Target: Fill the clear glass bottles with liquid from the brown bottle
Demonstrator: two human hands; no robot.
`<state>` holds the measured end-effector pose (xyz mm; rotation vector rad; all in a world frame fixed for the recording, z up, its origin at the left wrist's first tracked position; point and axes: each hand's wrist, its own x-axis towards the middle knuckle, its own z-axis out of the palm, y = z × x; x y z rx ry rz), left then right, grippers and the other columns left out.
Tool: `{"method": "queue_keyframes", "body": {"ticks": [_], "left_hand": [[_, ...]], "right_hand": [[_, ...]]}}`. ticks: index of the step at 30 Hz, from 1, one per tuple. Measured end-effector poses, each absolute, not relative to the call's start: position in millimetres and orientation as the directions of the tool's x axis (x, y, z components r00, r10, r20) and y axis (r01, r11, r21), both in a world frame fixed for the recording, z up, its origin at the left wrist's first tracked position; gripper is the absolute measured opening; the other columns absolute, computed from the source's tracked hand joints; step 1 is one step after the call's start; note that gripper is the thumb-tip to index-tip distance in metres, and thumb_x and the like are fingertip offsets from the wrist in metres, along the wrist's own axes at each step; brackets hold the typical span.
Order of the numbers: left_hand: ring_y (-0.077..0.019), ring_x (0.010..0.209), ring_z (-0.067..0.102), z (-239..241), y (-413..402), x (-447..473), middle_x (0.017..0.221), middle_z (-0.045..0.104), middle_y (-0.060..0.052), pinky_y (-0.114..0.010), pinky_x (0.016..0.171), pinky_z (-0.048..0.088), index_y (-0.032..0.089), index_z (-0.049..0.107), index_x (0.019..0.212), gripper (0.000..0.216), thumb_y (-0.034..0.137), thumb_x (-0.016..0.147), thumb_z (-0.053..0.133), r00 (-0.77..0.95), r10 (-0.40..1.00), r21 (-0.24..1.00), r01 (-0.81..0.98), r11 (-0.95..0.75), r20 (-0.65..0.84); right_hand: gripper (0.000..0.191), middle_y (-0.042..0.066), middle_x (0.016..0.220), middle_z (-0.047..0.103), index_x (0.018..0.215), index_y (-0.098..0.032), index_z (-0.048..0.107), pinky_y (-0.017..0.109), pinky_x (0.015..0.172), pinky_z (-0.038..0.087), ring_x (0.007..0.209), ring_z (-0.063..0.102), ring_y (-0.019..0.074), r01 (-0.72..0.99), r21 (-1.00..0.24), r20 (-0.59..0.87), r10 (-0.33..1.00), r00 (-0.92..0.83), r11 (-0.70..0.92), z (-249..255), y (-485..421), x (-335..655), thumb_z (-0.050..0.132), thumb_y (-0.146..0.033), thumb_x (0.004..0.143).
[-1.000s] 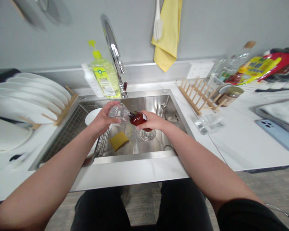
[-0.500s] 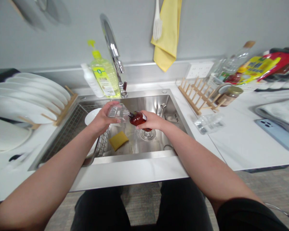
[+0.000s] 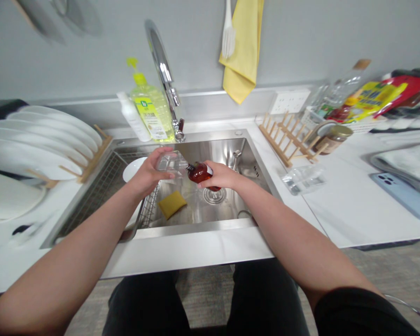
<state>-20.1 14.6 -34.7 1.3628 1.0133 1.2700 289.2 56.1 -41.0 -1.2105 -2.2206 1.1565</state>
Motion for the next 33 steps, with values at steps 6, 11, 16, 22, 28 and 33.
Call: {"method": "queue_keyframes", "body": {"ticks": [6,11,16,22,28,33], "left_hand": [[-0.0308,0.128,0.069,-34.3,13.5,-19.3,0.14,0.073,-0.008,-0.044,0.105,0.059,0.029,0.072,0.141,0.095,0.014,0.054,0.107,0.12,0.977,0.984,-0.047,-0.17,0.175],[-0.0307,0.124,0.072,-34.1,13.1,-19.2,0.14,0.074,-0.008,-0.047,0.107,0.061,0.029,0.072,0.141,0.095,0.014,0.054,0.108,0.129,0.976,0.984,-0.04,-0.173,0.177],[-0.03,0.122,0.073,-33.2,12.6,-19.2,0.141,0.073,-0.008,-0.047,0.105,0.063,0.03,0.07,0.142,0.097,0.015,0.054,0.108,0.137,0.976,0.986,-0.047,-0.163,0.168],[-0.0293,0.12,0.074,-32.7,12.7,-18.6,0.139,0.074,-0.008,-0.045,0.103,0.062,0.029,0.068,0.141,0.098,0.015,0.053,0.109,0.13,0.978,0.986,-0.059,-0.157,0.163],[-0.0309,0.124,0.073,-35.9,15.3,-20.3,0.141,0.074,-0.009,-0.049,0.109,0.061,0.027,0.069,0.14,0.096,0.017,0.053,0.11,0.125,0.975,0.983,-0.051,-0.177,0.182],[-0.0324,0.128,0.073,-36.0,16.1,-21.0,0.143,0.074,-0.01,-0.05,0.112,0.061,0.026,0.072,0.139,0.096,0.019,0.052,0.112,0.115,0.98,0.986,-0.059,-0.154,0.16]], "right_hand": [[0.074,0.009,0.131,0.087,0.139,-0.027,0.075,0.053,0.109,0.063,0.12,0.082,0.0383,0.548,-0.783,-0.085,0.822,-0.563,0.295,-41.4,56.6,288.6,0.104,-0.052,0.076],[0.073,0.009,0.131,0.087,0.138,-0.028,0.075,0.052,0.109,0.063,0.122,0.082,0.0385,0.541,-0.789,-0.084,0.821,-0.564,0.291,-41.6,56.4,288.4,0.105,-0.052,0.075],[0.072,0.008,0.13,0.088,0.136,-0.028,0.075,0.051,0.109,0.064,0.122,0.082,0.0385,0.541,-0.788,-0.083,0.82,-0.566,0.293,-42.0,56.4,288.9,0.105,-0.051,0.075],[0.072,0.008,0.132,0.087,0.136,-0.028,0.075,0.051,0.109,0.064,0.124,0.081,0.0382,0.523,-0.801,-0.083,0.811,-0.579,0.291,-43.9,57.6,289.1,0.105,-0.05,0.075],[0.071,0.007,0.13,0.087,0.136,-0.028,0.075,0.05,0.108,0.065,0.122,0.082,0.0373,0.521,-0.803,-0.074,0.819,-0.568,0.289,-42.6,56.4,288.5,0.104,-0.049,0.075],[0.071,0.007,0.128,0.087,0.136,-0.028,0.075,0.052,0.11,0.065,0.121,0.082,0.0378,0.518,-0.806,-0.07,0.823,-0.564,0.287,-42.1,55.7,288.2,0.104,-0.048,0.075]]}}
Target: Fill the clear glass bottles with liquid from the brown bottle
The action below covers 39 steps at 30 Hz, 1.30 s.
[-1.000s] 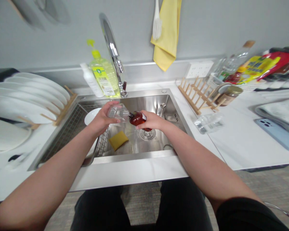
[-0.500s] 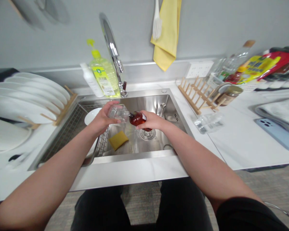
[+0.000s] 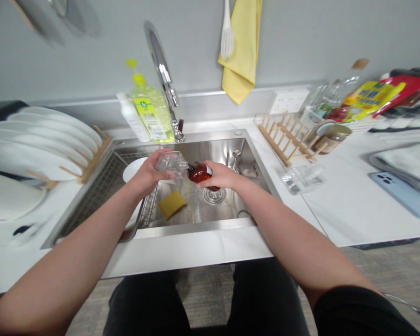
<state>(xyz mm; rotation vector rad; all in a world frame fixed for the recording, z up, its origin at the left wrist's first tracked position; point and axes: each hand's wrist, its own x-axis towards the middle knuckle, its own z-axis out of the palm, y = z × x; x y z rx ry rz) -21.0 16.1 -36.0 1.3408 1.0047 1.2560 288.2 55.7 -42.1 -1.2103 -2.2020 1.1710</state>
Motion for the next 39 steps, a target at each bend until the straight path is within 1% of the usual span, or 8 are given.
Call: {"method": "queue_keyframes", "body": {"ticks": [4,8,12,18,26,31,35,39], "left_hand": [[-0.0334,0.13,0.074,-33.7,14.6,-20.9,0.143,0.075,-0.01,-0.052,0.116,0.06,0.025,0.074,0.14,0.096,0.02,0.052,0.113,0.111,0.981,0.987,-0.052,-0.152,0.157],[-0.0362,0.133,0.074,-31.6,13.3,-20.8,0.145,0.076,-0.012,-0.056,0.118,0.06,0.025,0.074,0.145,0.1,0.022,0.053,0.113,0.111,0.982,0.988,-0.042,-0.151,0.155],[-0.0373,0.133,0.075,-30.6,13.3,-20.7,0.147,0.077,-0.013,-0.056,0.12,0.059,0.024,0.073,0.149,0.103,0.023,0.054,0.114,0.114,0.981,0.987,-0.052,-0.15,0.155],[-0.0376,0.133,0.076,-30.4,13.7,-20.8,0.146,0.078,-0.013,-0.056,0.121,0.058,0.023,0.072,0.152,0.109,0.024,0.052,0.114,0.108,0.982,0.988,-0.038,-0.15,0.153],[-0.0374,0.131,0.077,-31.6,14.5,-22.0,0.148,0.077,-0.013,-0.056,0.118,0.061,0.024,0.072,0.153,0.111,0.027,0.051,0.115,0.1,0.984,0.989,-0.008,-0.149,0.149],[-0.0359,0.128,0.077,-31.7,14.3,-22.3,0.15,0.075,-0.014,-0.053,0.11,0.065,0.025,0.071,0.155,0.109,0.025,0.054,0.113,0.117,0.98,0.986,-0.008,-0.164,0.164],[-0.0348,0.126,0.077,-31.7,13.8,-22.1,0.149,0.074,-0.013,-0.052,0.106,0.066,0.026,0.07,0.155,0.107,0.025,0.056,0.112,0.115,0.978,0.985,-0.006,-0.175,0.174],[-0.034,0.127,0.076,-31.4,14.5,-21.1,0.146,0.075,-0.012,-0.048,0.102,0.066,0.027,0.067,0.149,0.107,0.026,0.052,0.113,0.099,0.978,0.983,-0.009,-0.184,0.184]], "right_hand": [[0.069,0.007,0.127,0.087,0.135,-0.029,0.074,0.053,0.109,0.065,0.119,0.082,0.0375,0.508,-0.812,-0.067,0.818,-0.572,0.289,-43.0,56.1,288.5,0.103,-0.05,0.076],[0.068,0.006,0.123,0.087,0.132,-0.029,0.073,0.053,0.109,0.064,0.117,0.081,0.0371,0.494,-0.819,-0.063,0.81,-0.583,0.291,-43.0,56.3,288.3,0.103,-0.05,0.075],[0.064,0.007,0.12,0.087,0.127,-0.028,0.073,0.052,0.106,0.065,0.114,0.082,0.0371,0.487,-0.827,-0.069,0.809,-0.583,0.28,-40.5,54.5,287.1,0.103,-0.048,0.075],[0.063,0.007,0.119,0.087,0.126,-0.026,0.073,0.051,0.105,0.064,0.114,0.081,0.0366,0.478,-0.833,-0.065,0.808,-0.586,0.28,-39.9,53.6,286.7,0.102,-0.048,0.075],[0.065,0.007,0.12,0.087,0.131,-0.025,0.074,0.048,0.106,0.063,0.115,0.082,0.0355,0.485,-0.832,-0.069,0.816,-0.574,0.271,-37.9,52.3,286.1,0.103,-0.042,0.076],[0.066,0.007,0.121,0.088,0.131,-0.025,0.074,0.046,0.105,0.063,0.115,0.082,0.0353,0.487,-0.829,-0.065,0.818,-0.572,0.274,-38.5,52.3,285.9,0.104,-0.043,0.076],[0.066,0.007,0.123,0.088,0.132,-0.026,0.075,0.049,0.105,0.063,0.115,0.082,0.0361,0.492,-0.824,-0.059,0.822,-0.566,0.28,-40.2,53.0,286.1,0.105,-0.045,0.076],[0.069,0.007,0.125,0.087,0.135,-0.028,0.075,0.051,0.107,0.063,0.118,0.082,0.0376,0.51,-0.812,-0.059,0.828,-0.557,0.285,-41.9,54.1,286.6,0.105,-0.047,0.075]]}}
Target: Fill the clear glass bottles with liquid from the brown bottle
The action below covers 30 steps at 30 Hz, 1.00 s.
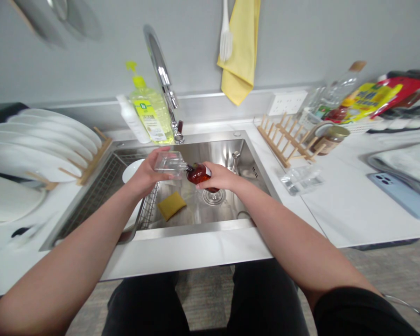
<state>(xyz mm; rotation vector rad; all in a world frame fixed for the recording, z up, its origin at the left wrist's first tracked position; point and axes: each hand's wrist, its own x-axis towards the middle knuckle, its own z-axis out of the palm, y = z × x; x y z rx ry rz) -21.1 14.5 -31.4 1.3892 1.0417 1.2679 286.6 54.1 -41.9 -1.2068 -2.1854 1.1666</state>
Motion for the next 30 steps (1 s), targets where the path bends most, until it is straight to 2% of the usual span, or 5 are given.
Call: {"method": "queue_keyframes", "body": {"ticks": [6,16,23,30], "left_hand": [[-0.0309,0.126,0.074,-30.7,14.9,-19.3,0.142,0.075,-0.009,-0.043,0.101,0.063,0.026,0.066,0.13,0.092,0.023,0.05,0.113,0.094,0.972,0.977,-0.046,-0.21,0.213],[-0.0268,0.121,0.072,-32.5,16.9,-22.3,0.134,0.075,-0.006,-0.038,0.099,0.061,0.026,0.073,0.125,0.081,0.025,0.054,0.113,0.103,0.965,0.97,-0.026,-0.24,0.241],[-0.0275,0.121,0.072,-31.5,15.4,-21.9,0.134,0.074,-0.007,-0.038,0.097,0.06,0.026,0.073,0.128,0.085,0.024,0.053,0.113,0.089,0.968,0.973,-0.028,-0.231,0.233],[-0.0281,0.121,0.073,-31.0,14.9,-22.8,0.134,0.075,-0.006,-0.041,0.103,0.06,0.028,0.073,0.136,0.091,0.024,0.054,0.113,0.097,0.966,0.971,-0.034,-0.238,0.24]], "right_hand": [[0.07,0.008,0.127,0.087,0.136,-0.027,0.075,0.051,0.11,0.062,0.121,0.081,0.0378,0.518,-0.802,-0.046,0.833,-0.551,0.298,-40.0,53.7,286.0,0.105,-0.046,0.076],[0.066,0.007,0.125,0.087,0.132,-0.026,0.076,0.049,0.108,0.062,0.119,0.081,0.0366,0.501,-0.814,-0.045,0.829,-0.558,0.293,-40.9,53.6,285.8,0.105,-0.046,0.076],[0.068,0.007,0.124,0.087,0.132,-0.024,0.075,0.049,0.108,0.061,0.118,0.081,0.0357,0.468,-0.833,-0.027,0.824,-0.567,0.294,-44.1,54.8,286.2,0.105,-0.047,0.075],[0.069,0.007,0.127,0.087,0.133,-0.027,0.076,0.052,0.111,0.062,0.12,0.082,0.037,0.468,-0.836,-0.038,0.82,-0.571,0.288,-41.7,53.8,286.1,0.105,-0.047,0.075]]}}
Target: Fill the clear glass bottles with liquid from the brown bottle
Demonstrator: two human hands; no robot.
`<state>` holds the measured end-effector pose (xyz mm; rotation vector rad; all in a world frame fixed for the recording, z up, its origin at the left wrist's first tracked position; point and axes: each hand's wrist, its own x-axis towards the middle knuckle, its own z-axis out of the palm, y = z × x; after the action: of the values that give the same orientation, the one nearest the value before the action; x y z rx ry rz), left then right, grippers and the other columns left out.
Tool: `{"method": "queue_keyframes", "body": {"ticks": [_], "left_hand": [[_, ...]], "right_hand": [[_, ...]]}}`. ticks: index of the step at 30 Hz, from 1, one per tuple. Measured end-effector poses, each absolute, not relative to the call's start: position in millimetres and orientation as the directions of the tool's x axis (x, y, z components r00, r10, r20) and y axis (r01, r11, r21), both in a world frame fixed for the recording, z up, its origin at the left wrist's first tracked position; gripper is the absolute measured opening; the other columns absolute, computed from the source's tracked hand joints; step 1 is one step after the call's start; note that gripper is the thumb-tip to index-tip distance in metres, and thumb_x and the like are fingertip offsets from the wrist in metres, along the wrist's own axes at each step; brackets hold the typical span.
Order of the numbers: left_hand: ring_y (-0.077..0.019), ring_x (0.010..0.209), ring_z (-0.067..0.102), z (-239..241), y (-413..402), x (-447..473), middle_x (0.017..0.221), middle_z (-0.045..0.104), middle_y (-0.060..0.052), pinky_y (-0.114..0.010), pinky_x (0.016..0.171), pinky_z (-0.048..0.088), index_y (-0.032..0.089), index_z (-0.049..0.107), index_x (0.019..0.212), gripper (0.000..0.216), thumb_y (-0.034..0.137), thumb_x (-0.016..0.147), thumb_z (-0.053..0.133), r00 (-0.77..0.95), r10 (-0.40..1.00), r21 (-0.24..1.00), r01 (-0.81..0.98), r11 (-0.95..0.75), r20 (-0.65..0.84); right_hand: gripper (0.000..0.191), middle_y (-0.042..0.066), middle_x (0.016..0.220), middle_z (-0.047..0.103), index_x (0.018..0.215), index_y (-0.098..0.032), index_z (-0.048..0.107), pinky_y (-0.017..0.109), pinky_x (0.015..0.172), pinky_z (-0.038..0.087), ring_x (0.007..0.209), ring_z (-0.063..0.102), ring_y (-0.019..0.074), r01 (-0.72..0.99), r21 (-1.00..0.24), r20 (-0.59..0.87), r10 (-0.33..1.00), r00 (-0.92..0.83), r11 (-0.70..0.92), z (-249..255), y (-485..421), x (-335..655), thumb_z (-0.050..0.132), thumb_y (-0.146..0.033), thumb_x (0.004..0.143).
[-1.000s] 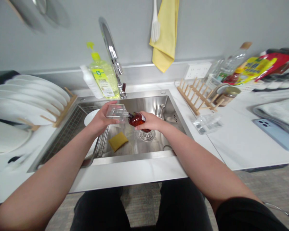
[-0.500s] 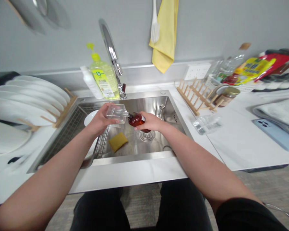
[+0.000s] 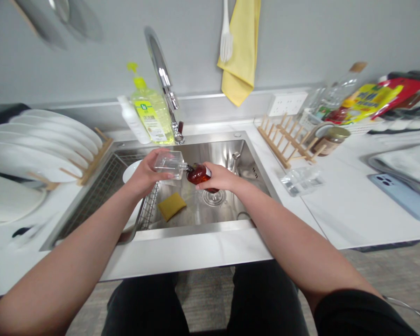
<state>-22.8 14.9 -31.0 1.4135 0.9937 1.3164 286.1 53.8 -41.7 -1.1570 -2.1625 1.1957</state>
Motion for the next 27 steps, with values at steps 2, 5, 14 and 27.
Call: {"method": "queue_keyframes", "body": {"ticks": [2,5,14,27], "left_hand": [[-0.0292,0.122,0.073,-31.2,14.8,-23.0,0.134,0.075,-0.007,-0.042,0.103,0.061,0.028,0.073,0.138,0.091,0.025,0.056,0.113,0.099,0.963,0.968,-0.022,-0.249,0.25],[-0.0299,0.124,0.073,-31.8,14.8,-23.0,0.135,0.075,-0.007,-0.043,0.103,0.062,0.028,0.074,0.138,0.092,0.025,0.055,0.113,0.098,0.963,0.968,-0.023,-0.249,0.25],[-0.0286,0.12,0.074,-32.6,15.5,-23.0,0.133,0.075,-0.006,-0.045,0.108,0.062,0.028,0.074,0.139,0.095,0.024,0.053,0.114,0.09,0.964,0.968,-0.042,-0.248,0.251],[-0.0293,0.119,0.074,-32.2,15.6,-24.9,0.133,0.075,-0.007,-0.048,0.111,0.062,0.029,0.076,0.143,0.097,0.026,0.054,0.114,0.084,0.958,0.962,-0.012,-0.274,0.274]], "right_hand": [[0.068,0.008,0.127,0.087,0.133,-0.027,0.076,0.052,0.111,0.063,0.12,0.082,0.0372,0.49,-0.822,-0.045,0.825,-0.564,0.29,-41.3,53.8,286.0,0.105,-0.047,0.076],[0.068,0.007,0.127,0.087,0.134,-0.027,0.075,0.051,0.111,0.063,0.121,0.082,0.0368,0.502,-0.814,-0.046,0.829,-0.557,0.292,-40.8,53.6,285.7,0.105,-0.046,0.076],[0.068,0.008,0.128,0.087,0.134,-0.026,0.075,0.052,0.111,0.062,0.122,0.081,0.0371,0.504,-0.815,-0.05,0.831,-0.554,0.286,-38.2,50.9,284.5,0.105,-0.046,0.077],[0.065,0.007,0.125,0.087,0.129,-0.027,0.075,0.052,0.109,0.063,0.118,0.082,0.037,0.488,-0.829,-0.062,0.823,-0.564,0.272,-38.2,49.4,283.4,0.104,-0.048,0.076]]}}
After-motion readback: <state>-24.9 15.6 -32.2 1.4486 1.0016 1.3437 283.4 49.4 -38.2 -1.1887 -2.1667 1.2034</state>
